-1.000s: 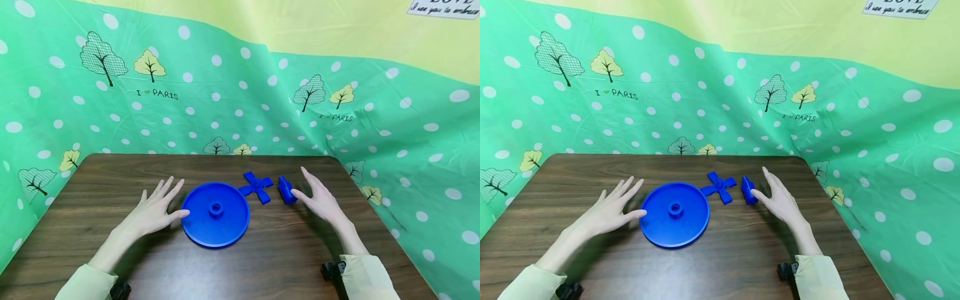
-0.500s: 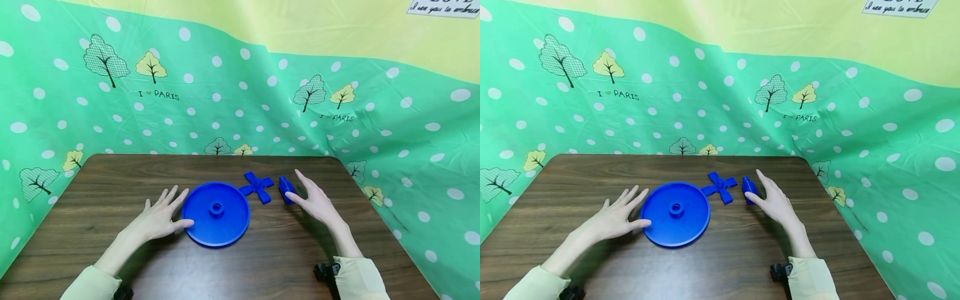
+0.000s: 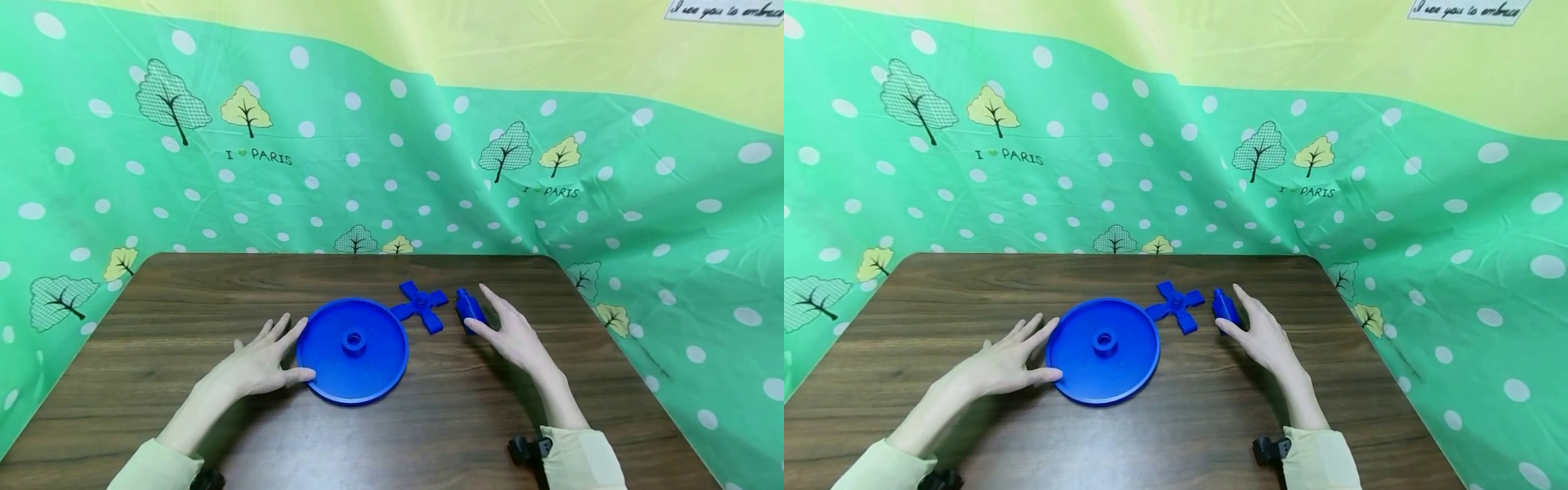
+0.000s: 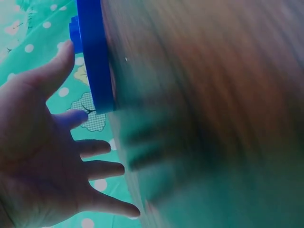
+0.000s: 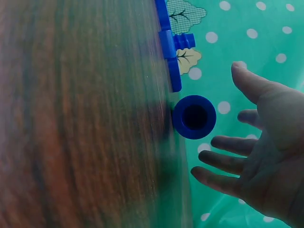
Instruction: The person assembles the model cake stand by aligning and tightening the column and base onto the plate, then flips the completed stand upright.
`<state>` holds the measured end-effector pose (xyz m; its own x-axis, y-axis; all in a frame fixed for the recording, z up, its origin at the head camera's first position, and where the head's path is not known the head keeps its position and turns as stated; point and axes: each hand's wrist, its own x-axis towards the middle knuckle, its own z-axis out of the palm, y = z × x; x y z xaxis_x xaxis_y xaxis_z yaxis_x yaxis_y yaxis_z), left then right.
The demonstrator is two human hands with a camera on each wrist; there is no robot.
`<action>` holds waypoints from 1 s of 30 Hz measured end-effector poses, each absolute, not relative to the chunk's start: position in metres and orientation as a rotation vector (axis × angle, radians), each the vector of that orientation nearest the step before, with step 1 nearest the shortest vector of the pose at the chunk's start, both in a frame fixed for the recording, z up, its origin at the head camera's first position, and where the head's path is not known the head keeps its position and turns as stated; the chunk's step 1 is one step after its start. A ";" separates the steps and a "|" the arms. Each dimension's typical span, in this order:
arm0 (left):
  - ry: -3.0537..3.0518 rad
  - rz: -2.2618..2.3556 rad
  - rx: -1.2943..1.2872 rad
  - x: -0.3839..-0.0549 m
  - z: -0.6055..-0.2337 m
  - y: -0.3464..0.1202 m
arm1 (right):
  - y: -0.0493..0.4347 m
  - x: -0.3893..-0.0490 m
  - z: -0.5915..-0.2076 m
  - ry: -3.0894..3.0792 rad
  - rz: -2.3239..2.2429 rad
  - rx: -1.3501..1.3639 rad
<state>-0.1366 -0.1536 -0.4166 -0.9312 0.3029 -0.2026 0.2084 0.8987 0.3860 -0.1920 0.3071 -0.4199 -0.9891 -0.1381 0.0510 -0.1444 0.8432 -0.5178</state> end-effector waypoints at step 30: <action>2.773 0.506 0.355 -0.136 -0.417 -0.152 | 0.298 -0.198 -0.427 -3.045 0.743 0.215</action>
<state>-0.1359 -0.1515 -0.4174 -0.9248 0.2908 -0.2453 0.1856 0.9076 0.3765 -0.1983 0.2981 -0.4269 -0.9906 -0.1330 0.0325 -0.1330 0.8788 -0.4583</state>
